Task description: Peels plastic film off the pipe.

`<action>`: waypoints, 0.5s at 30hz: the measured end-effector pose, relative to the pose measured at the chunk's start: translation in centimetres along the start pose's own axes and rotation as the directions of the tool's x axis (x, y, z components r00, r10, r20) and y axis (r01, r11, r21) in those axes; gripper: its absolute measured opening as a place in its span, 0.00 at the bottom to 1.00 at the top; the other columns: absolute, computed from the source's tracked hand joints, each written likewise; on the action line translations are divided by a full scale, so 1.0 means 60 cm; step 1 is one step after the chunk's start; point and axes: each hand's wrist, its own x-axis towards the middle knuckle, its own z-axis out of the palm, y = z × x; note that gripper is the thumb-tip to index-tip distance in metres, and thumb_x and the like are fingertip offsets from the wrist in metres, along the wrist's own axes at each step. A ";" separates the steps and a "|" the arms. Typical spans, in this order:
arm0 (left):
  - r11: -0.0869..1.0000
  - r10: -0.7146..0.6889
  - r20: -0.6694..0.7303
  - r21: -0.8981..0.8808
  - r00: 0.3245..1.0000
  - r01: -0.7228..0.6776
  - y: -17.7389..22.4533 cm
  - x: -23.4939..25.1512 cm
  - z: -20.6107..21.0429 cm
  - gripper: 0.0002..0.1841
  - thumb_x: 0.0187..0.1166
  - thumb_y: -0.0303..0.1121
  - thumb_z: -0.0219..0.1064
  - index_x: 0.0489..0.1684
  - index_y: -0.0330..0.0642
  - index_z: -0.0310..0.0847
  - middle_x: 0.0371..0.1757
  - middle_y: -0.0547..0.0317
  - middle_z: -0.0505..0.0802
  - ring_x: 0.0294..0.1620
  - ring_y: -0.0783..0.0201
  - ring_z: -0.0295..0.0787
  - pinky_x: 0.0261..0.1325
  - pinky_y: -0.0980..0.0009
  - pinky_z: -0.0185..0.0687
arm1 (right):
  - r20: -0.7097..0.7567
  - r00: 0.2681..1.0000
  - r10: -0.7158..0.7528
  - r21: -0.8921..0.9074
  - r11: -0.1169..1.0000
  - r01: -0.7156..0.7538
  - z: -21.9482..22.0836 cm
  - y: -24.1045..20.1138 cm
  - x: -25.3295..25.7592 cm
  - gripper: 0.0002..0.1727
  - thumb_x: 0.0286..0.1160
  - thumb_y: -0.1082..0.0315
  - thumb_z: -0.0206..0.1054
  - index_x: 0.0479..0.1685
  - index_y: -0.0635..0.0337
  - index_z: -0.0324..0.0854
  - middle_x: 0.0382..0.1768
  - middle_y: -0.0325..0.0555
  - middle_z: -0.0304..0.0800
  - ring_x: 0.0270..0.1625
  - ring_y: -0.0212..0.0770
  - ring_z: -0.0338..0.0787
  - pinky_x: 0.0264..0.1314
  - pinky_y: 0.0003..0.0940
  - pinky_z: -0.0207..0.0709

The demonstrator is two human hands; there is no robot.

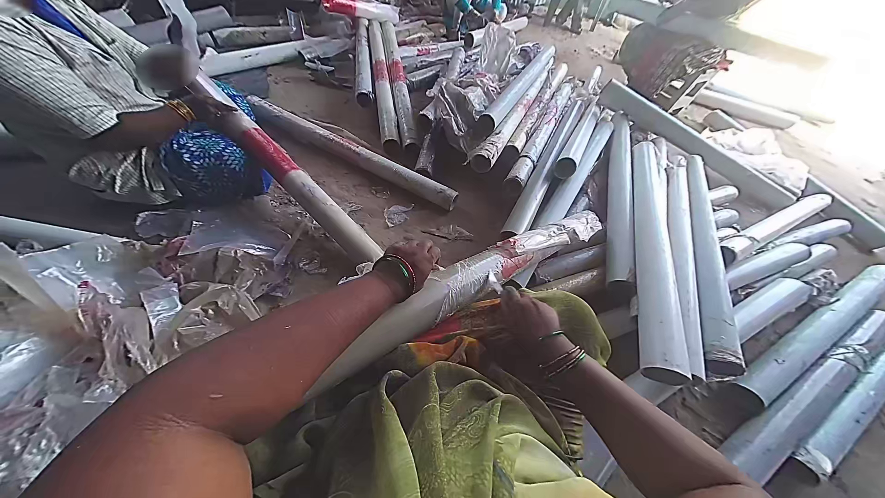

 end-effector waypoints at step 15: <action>0.977 -0.042 0.028 -0.209 0.999 0.047 -0.034 0.016 -0.003 0.20 0.92 0.44 0.55 0.65 0.36 0.81 0.70 0.39 0.83 0.72 0.41 0.82 0.72 0.40 0.74 | -0.055 0.950 -0.307 0.349 0.886 0.306 -0.009 0.014 -0.005 0.27 0.96 0.55 0.45 0.84 0.60 0.70 0.66 0.62 0.87 0.69 0.60 0.86 0.73 0.59 0.73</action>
